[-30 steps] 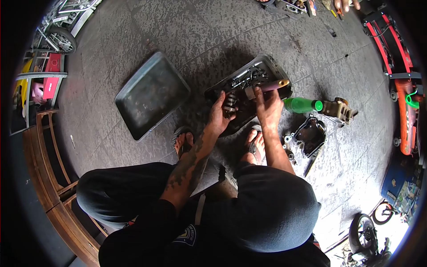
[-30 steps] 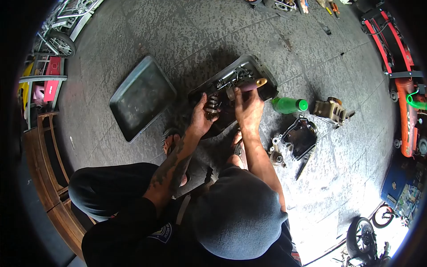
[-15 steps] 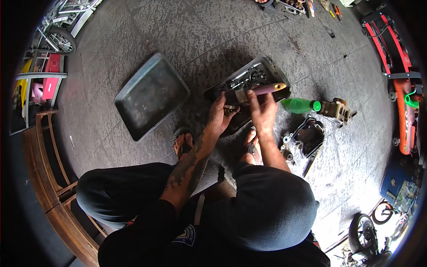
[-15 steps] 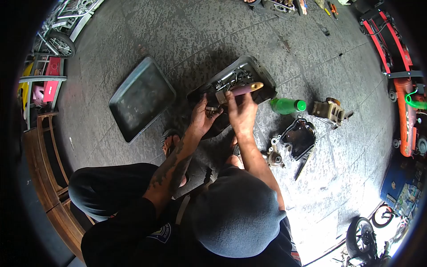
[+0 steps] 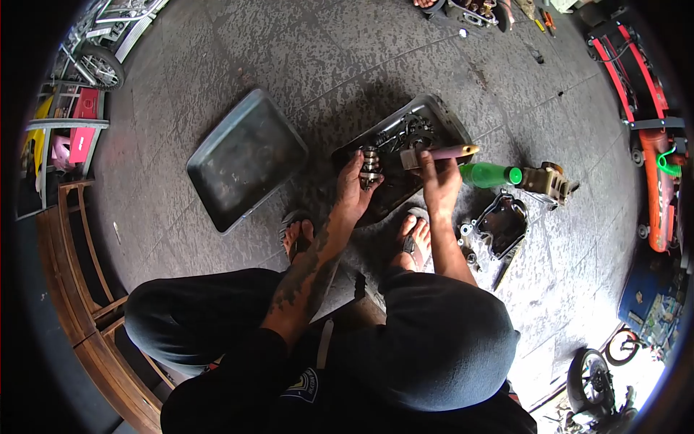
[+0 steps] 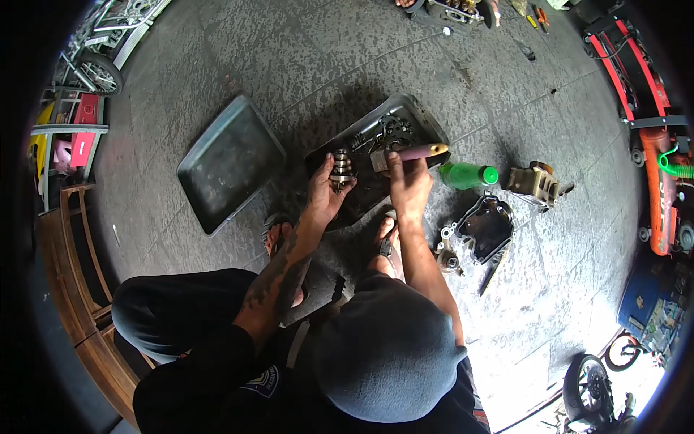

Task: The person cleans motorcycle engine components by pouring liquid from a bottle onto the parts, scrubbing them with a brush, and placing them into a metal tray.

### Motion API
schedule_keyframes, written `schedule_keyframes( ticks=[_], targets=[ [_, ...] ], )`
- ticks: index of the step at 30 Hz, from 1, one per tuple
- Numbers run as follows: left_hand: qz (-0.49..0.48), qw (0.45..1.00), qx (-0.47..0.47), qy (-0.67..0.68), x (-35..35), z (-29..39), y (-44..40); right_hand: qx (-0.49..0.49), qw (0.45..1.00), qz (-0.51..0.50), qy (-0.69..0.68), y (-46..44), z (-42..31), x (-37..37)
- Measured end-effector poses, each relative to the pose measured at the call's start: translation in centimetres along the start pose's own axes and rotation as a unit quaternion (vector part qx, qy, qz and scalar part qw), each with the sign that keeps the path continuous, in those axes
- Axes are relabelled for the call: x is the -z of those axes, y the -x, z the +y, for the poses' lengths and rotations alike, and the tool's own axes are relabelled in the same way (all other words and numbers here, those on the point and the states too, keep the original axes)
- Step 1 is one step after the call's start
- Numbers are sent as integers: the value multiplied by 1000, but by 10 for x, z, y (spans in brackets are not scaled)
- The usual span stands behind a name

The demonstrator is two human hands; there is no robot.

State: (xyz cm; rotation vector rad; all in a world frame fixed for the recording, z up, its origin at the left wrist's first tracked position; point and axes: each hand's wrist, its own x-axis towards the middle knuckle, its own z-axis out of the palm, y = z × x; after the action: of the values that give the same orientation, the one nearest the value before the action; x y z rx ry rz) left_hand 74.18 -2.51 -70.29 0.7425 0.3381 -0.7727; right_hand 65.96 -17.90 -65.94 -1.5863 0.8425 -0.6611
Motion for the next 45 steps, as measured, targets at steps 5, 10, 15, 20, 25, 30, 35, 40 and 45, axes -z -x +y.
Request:
schedule_keyframes(
  ticks=[5, 10, 15, 20, 25, 30, 35, 40, 45],
  targets=[
    [9, 1000, -7, 7, -18, -3, 9, -38, 998, -25, -40, 13, -21, -11],
    [-62, 996, 54, 31, 11, -9, 2, -15, 999, -19, 34, 8, -38, -6],
    [-65, 997, 32, 5, -1, -6, 0, -20, 998, -11, 55, 10, -28, -7],
    [-2, 999, 34, -4, -15, -5, 12, 6, 999, 30, 17, 8, -18, -5],
    [16, 997, 66, -26, -19, 1, 13, -6, 998, -5, 59, 9, -5, -7],
    [32, 995, 39, -85, -9, -8, 6, -10, 1000, 19, -16, 2, -13, -6],
    [10, 998, 35, -59, -14, -6, 11, 5, 996, -6, 86, 5, -14, -9],
    [-2, 998, 48, -34, -16, -5, 13, -11, 1000, 3, 19, 6, -8, -9],
    [-11, 997, 42, -57, -16, 2, 8, 5, 997, 12, 71, 4, -3, -8]
  ],
)
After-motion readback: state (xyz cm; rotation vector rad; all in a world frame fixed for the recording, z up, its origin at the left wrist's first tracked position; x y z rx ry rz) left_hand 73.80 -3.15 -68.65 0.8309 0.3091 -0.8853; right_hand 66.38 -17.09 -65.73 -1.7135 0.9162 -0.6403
